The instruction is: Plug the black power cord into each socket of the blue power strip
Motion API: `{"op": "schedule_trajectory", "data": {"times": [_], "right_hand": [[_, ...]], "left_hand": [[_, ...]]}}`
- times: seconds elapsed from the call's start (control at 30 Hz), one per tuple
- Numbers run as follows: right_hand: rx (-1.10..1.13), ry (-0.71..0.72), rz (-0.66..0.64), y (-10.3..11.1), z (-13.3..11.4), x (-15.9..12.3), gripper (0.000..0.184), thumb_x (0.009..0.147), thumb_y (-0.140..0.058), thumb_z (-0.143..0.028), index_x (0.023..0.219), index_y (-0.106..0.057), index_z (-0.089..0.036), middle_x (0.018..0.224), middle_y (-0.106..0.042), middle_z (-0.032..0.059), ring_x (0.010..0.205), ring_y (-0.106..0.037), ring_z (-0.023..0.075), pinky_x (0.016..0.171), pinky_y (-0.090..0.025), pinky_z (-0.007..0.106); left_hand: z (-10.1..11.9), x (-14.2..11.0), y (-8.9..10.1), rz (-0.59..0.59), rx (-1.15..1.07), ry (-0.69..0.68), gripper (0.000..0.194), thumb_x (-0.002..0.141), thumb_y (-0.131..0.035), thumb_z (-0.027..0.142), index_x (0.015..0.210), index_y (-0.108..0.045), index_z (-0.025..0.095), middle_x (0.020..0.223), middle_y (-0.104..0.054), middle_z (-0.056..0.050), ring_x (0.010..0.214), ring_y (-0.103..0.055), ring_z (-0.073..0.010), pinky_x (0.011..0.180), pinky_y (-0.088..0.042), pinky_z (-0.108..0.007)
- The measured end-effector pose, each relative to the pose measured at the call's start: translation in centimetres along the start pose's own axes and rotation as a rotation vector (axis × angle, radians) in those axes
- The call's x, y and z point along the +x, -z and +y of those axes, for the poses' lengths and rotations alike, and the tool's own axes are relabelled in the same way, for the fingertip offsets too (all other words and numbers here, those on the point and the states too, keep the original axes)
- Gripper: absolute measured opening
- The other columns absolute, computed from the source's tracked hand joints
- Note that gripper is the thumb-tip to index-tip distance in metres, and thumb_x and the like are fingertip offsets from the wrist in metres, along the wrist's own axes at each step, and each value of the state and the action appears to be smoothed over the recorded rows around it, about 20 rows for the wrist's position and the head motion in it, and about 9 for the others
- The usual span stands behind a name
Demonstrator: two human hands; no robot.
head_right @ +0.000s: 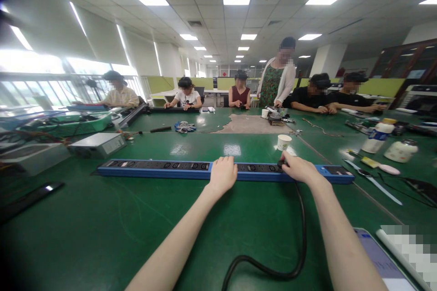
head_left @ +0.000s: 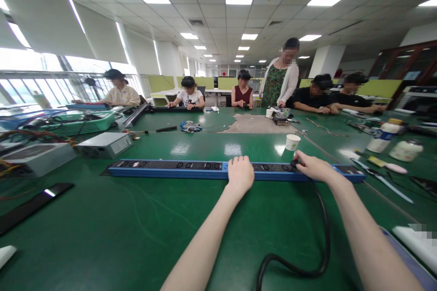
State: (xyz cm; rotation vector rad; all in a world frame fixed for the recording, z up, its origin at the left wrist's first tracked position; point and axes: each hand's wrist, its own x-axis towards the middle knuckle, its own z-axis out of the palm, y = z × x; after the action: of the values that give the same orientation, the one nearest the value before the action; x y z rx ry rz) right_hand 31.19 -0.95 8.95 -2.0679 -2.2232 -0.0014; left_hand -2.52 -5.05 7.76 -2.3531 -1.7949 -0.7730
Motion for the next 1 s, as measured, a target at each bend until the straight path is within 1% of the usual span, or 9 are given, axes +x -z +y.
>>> {"op": "schedule_trajectory", "data": {"times": [0.07,0.13,0.2,0.27,0.5,0.6,0.83,0.9,1.0], "right_hand": [[-0.055,-0.036,-0.025,0.3,0.0,-0.1,0.032,0.098,-0.046,-0.044,0.126,-0.054,-0.029,0.111,-0.076,0.0085,0.096,-0.072,0.0279,0.074,-0.043,0.033],[-0.086,-0.063,-0.063,0.5,0.0,-0.2,0.033,0.1,-0.044,-0.044,0.128,-0.053,-0.028,0.114,-0.076,0.0108,0.1,-0.073,0.0302,0.077,-0.044,0.036],[-0.114,-0.083,-0.097,0.7,-0.1,-0.4,0.034,0.101,-0.041,-0.045,0.128,-0.051,-0.028,0.115,-0.076,0.013,0.101,-0.074,0.0322,0.079,-0.046,0.038],[-0.138,-0.094,-0.11,0.8,-0.5,-0.5,0.034,0.101,-0.039,-0.045,0.129,-0.05,-0.028,0.117,-0.076,0.0148,0.102,-0.074,0.0342,0.08,-0.047,0.041],[-0.2,-0.18,-0.131,0.6,-1.2,-0.6,0.036,0.104,-0.033,-0.045,0.129,-0.048,-0.024,0.119,-0.074,0.0199,0.104,-0.074,0.038,0.082,-0.049,0.045],[-0.205,-0.17,-0.123,0.6,-1.3,-0.9,0.037,0.104,-0.034,-0.047,0.129,-0.049,-0.025,0.117,-0.075,0.0189,0.104,-0.074,0.0375,0.083,-0.05,0.045],[-0.264,-0.125,-0.016,0.8,-4.6,-1.1,0.034,0.102,-0.036,-0.035,0.128,-0.056,-0.026,0.111,-0.076,0.0197,0.102,-0.075,0.038,0.081,-0.052,0.048],[-0.246,-0.151,-0.042,0.7,-4.9,-0.8,0.031,0.101,-0.039,-0.034,0.125,-0.057,-0.026,0.112,-0.076,0.0187,0.102,-0.075,0.037,0.082,-0.052,0.047],[-0.219,-0.167,-0.087,0.5,-4.4,-0.5,0.029,0.099,-0.046,-0.037,0.123,-0.058,-0.028,0.111,-0.075,0.0169,0.101,-0.075,0.0364,0.083,-0.052,0.047]], "left_hand": [[-2.6,0.0,-3.0,0.113,0.015,0.042,0.03,0.107,-0.049,0.027,0.123,-0.071,0.016,0.126,-0.076,-0.017,0.124,-0.068,-0.0303,0.115,-0.047,-0.047],[-4.4,-0.4,-5.4,0.211,-0.009,0.004,0.035,0.109,-0.045,0.028,0.131,-0.07,0.017,0.133,-0.074,-0.015,0.13,-0.065,-0.0285,0.121,-0.041,-0.048],[-5.3,-0.7,-6.8,0.277,-0.033,-0.029,0.036,0.11,-0.043,0.027,0.132,-0.07,0.018,0.135,-0.074,-0.013,0.13,-0.064,-0.0273,0.122,-0.039,-0.047],[-5.4,-0.9,-7.4,0.316,-0.045,-0.036,0.036,0.109,-0.043,0.026,0.13,-0.071,0.019,0.132,-0.075,-0.013,0.128,-0.065,-0.0273,0.12,-0.04,-0.047],[-5.1,-0.8,-7.6,0.357,-0.054,-0.028,0.034,0.109,-0.043,0.024,0.127,-0.071,0.019,0.127,-0.076,-0.012,0.125,-0.066,-0.028,0.118,-0.041,-0.048],[-5.0,-0.9,-7.5,0.351,-0.054,-0.019,0.034,0.108,-0.043,0.024,0.127,-0.071,0.02,0.126,-0.076,-0.012,0.125,-0.066,-0.0281,0.118,-0.041,-0.048],[-4.7,-1.1,-6.4,0.267,-0.041,0.0,0.036,0.108,-0.042,0.024,0.131,-0.071,0.021,0.133,-0.074,-0.012,0.129,-0.064,-0.0273,0.12,-0.04,-0.046],[-4.7,-1.1,-6.2,0.252,-0.043,-0.001,0.037,0.108,-0.043,0.024,0.132,-0.07,0.021,0.134,-0.073,-0.012,0.13,-0.064,-0.0273,0.119,-0.04,-0.046],[-4.7,-1.1,-6.2,0.253,-0.053,0.004,0.037,0.108,-0.041,0.024,0.132,-0.07,0.021,0.134,-0.073,-0.012,0.13,-0.064,-0.027,0.121,-0.039,-0.046]]}}
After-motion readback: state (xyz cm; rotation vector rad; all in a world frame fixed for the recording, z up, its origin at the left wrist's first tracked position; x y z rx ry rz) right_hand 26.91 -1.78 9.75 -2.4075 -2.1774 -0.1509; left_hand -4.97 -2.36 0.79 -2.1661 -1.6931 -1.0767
